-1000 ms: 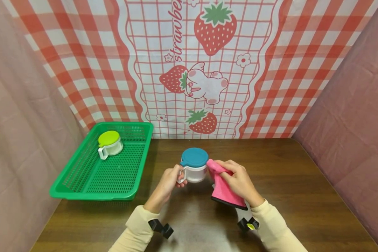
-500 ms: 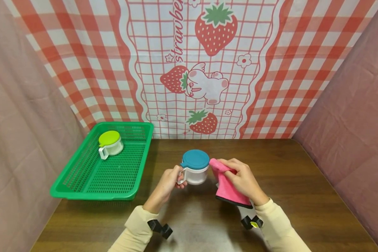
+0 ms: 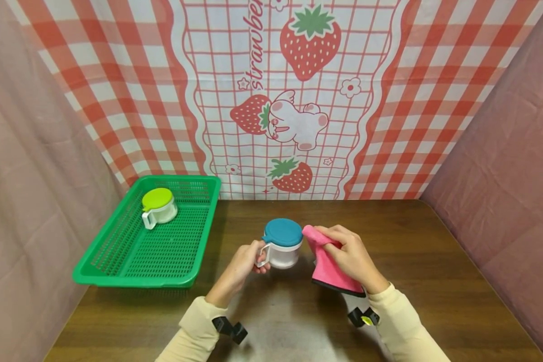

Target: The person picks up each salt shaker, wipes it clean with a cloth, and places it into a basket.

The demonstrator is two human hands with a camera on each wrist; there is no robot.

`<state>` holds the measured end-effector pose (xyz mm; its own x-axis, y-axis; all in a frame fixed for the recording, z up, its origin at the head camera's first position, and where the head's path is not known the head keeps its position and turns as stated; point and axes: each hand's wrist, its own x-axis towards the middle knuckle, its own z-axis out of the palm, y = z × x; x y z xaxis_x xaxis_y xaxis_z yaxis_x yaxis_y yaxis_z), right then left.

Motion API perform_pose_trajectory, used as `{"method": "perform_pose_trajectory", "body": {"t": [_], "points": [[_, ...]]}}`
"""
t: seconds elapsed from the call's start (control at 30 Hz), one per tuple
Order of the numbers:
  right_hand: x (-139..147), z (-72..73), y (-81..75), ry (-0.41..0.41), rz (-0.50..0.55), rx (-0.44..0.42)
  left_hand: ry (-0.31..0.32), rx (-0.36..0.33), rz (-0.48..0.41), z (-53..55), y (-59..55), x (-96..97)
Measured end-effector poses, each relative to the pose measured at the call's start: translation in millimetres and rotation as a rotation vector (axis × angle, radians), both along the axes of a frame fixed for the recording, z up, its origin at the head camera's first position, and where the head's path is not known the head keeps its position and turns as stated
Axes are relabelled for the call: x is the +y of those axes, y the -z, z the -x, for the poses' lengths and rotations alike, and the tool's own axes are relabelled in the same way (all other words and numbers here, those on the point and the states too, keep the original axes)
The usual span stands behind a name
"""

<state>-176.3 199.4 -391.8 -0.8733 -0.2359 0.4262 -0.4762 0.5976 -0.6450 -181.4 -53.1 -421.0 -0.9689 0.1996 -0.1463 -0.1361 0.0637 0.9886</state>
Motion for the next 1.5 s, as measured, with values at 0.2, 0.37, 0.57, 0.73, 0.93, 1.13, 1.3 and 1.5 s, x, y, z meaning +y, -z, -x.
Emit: {"method": "perform_pose_trajectory", "body": {"t": [0.2, 0.37, 0.57, 0.73, 0.93, 1.13, 1.3, 1.5], "points": [[1.4, 1.3, -4.1, -0.01, -0.025, 0.054, 0.003, 0.003, 0.001, -0.2, 0.6, 0.2], [1.6, 2.2, -5.8, -0.009, -0.049, 0.073, 0.001, -0.008, 0.014, -0.7, 0.5, -0.1], [-0.4, 3.3, -7.8, -0.005, -0.098, 0.142, 0.004, -0.007, 0.023, -0.9, 0.3, 0.5], [-2.9, 7.0, -10.6, -0.014, -0.188, 0.284, 0.002, 0.006, 0.024, -1.5, -1.4, 1.5], [-3.9, 10.1, -18.9, -0.023, -0.303, 0.404, 0.009, 0.018, 0.038, -3.2, -2.4, 3.3], [-7.9, 9.2, -23.6, -0.081, -0.435, 0.439, 0.002, 0.017, 0.043, -2.8, -1.6, 4.9], [-11.1, 6.0, -24.3, -0.103, -0.535, 0.466, 0.03, 0.008, 0.032, -1.0, -0.3, 6.6], [-10.4, 4.0, -26.9, -0.117, -0.582, 0.473, 0.033, -0.001, 0.03, -0.9, 0.2, 9.0]]}}
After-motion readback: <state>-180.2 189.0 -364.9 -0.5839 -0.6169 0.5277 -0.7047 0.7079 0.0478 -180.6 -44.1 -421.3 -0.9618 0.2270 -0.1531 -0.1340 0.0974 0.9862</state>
